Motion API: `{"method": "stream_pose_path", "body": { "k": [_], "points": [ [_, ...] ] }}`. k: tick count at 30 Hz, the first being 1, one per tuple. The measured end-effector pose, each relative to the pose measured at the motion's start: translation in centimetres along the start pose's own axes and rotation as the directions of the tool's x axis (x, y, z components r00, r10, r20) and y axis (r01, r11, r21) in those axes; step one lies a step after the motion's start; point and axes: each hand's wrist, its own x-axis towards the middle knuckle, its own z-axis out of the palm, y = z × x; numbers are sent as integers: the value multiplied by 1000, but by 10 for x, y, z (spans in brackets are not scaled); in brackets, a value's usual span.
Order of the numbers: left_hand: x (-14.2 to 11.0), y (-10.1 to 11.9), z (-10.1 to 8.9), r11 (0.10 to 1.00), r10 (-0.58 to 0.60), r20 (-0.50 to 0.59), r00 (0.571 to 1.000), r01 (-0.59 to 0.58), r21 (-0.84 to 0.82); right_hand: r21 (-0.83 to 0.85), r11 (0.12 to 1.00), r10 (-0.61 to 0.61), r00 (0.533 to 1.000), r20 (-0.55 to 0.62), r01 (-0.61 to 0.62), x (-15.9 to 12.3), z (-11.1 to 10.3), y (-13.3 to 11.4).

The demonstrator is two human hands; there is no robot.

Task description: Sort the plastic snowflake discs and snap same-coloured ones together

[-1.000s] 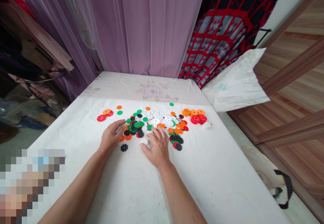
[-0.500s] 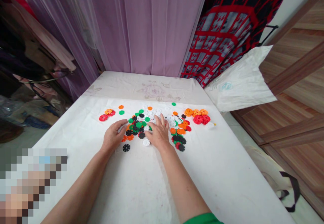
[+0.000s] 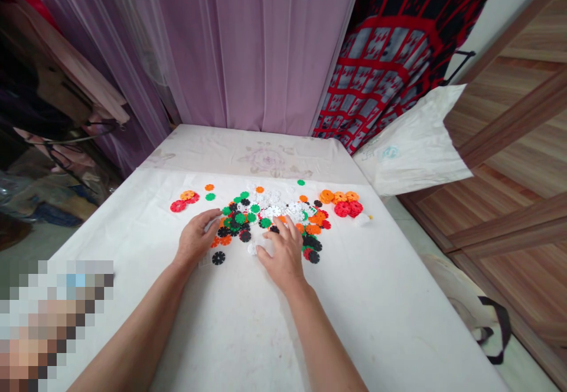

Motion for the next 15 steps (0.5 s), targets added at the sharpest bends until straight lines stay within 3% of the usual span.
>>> {"method": "stream_pose_path", "body": {
  "k": [4,15],
  "points": [
    [0,0,0,1000,-1,1,1000,1,5,-13,999,-43,999,15,43,-13,3,-9],
    [-1,1,-1,1000,3,7,1000,-3,9,-29,999,-21,999,35,22,-11,5,-18]
  ]
}}
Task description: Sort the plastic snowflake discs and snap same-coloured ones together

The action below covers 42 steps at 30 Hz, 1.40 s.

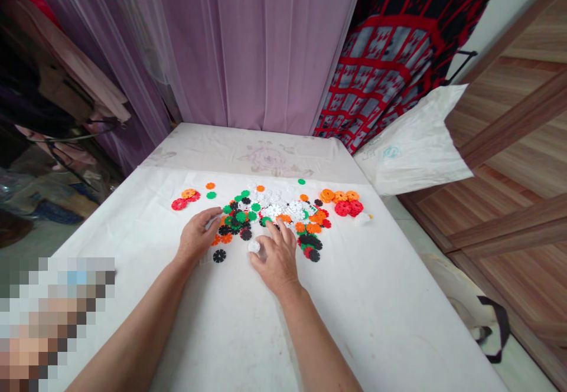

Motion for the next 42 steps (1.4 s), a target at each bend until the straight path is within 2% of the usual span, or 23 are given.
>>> {"method": "stream_pose_path", "body": {
  "k": [6,11,21,23,26,29,31,34,37,42],
  "points": [
    [0,1,-1,1000,-10,1,1000,10,2,-12,1000,-14,999,47,15,-5,-2,9],
    [1,1,-1,1000,-8,10,1000,8,5,2,1000,25,1000,17,-25,-6,-2,12],
    [0,0,-1,1000,-3,3,1000,3,3,7,1000,21,1000,0,-21,-6,0,9],
    [1,0,-1,1000,1,5,1000,-1,4,12,1000,9,1000,-28,-8,-6,-2,13],
    [1,0,-1,1000,-3,0,1000,3,-1,-2,1000,24,991,-129,-24,-3,-9,30],
    [1,-1,0,1000,-9,-5,1000,9,-5,-32,992,113,960,-256,-125,1,-16,54],
    [1,-2,1,1000,-7,-7,1000,7,-4,-60,981,160,945,-286,-184,2,-17,67],
    [1,-3,1,1000,-2,-13,1000,2,1,-118,974,162,956,-243,-195,4,-14,71],
    [1,-3,1,1000,2,-14,1000,-2,6,-171,969,149,972,-180,-180,7,-8,64],
    [1,-4,1,1000,4,-11,1000,-4,23,-180,965,163,972,-169,-193,12,-2,56]
  ]
}}
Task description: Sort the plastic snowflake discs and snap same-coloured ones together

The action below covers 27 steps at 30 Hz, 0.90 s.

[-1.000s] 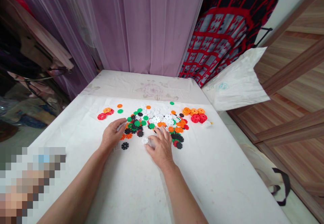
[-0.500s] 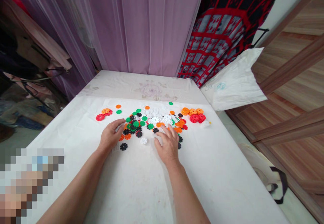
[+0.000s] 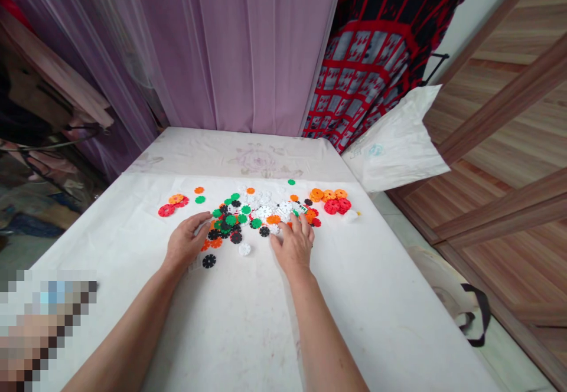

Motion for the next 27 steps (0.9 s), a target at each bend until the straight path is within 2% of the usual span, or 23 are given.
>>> {"method": "stream_pose_path", "body": {
  "k": [4,7,10,13,15,18,22,27],
  "points": [
    [1,-1,0,1000,5,4,1000,-5,7,-12,1000,-13,999,30,13,1,-2,0],
    [1,-1,0,1000,4,1,1000,-4,6,-21,1000,-23,1000,-17,22,1,-5,-3],
    [1,0,0,1000,-4,8,1000,4,10,6,995,-103,994,-47,103,-1,-10,-9],
    [1,1,-1,1000,-19,26,999,18,23,60,977,-208,978,24,206,-5,-14,-15],
    [2,2,-2,999,-21,32,999,20,25,97,967,-240,969,62,234,-8,-16,-17],
    [2,2,-2,1000,-13,31,999,13,18,148,960,-244,969,41,236,-11,-16,-17],
    [1,3,-2,1000,-11,23,1000,11,5,148,970,-189,981,-33,192,-8,-15,-17],
    [1,3,-2,1000,-17,22,1000,17,-3,128,969,-219,975,40,212,-7,-14,-19]
  ]
}}
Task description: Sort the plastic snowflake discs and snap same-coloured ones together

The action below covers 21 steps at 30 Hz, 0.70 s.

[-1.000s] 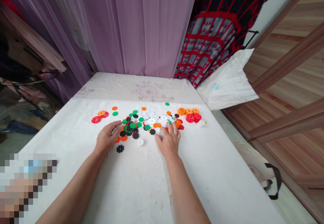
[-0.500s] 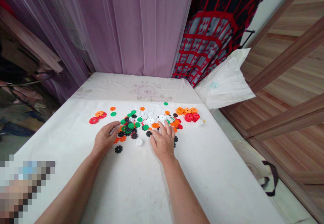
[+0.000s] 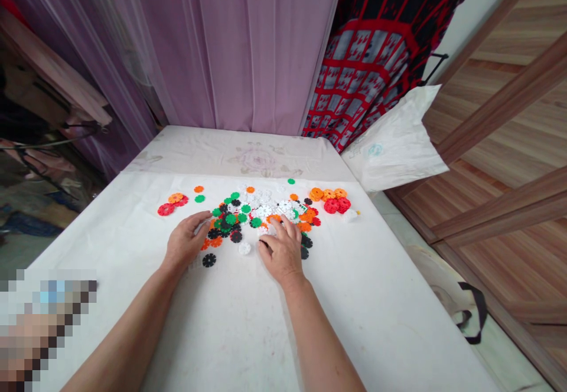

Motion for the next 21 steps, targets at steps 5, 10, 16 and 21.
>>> {"method": "stream_pose_path", "body": {
  "k": [5,10,16,21],
  "points": [
    [0,0,0,1000,5,-4,1000,-5,1,-35,997,67,998,-22,-68,2,2,1],
    [0,1,0,1000,-1,-5,1000,1,3,-108,985,140,988,71,-132,10,6,0],
    [1,-2,1,1000,19,0,1000,-20,6,-79,980,189,974,121,-180,16,10,-5],
    [0,-2,2,1000,20,-7,1000,-20,7,-32,985,170,985,38,-168,14,13,-3]
  ]
}}
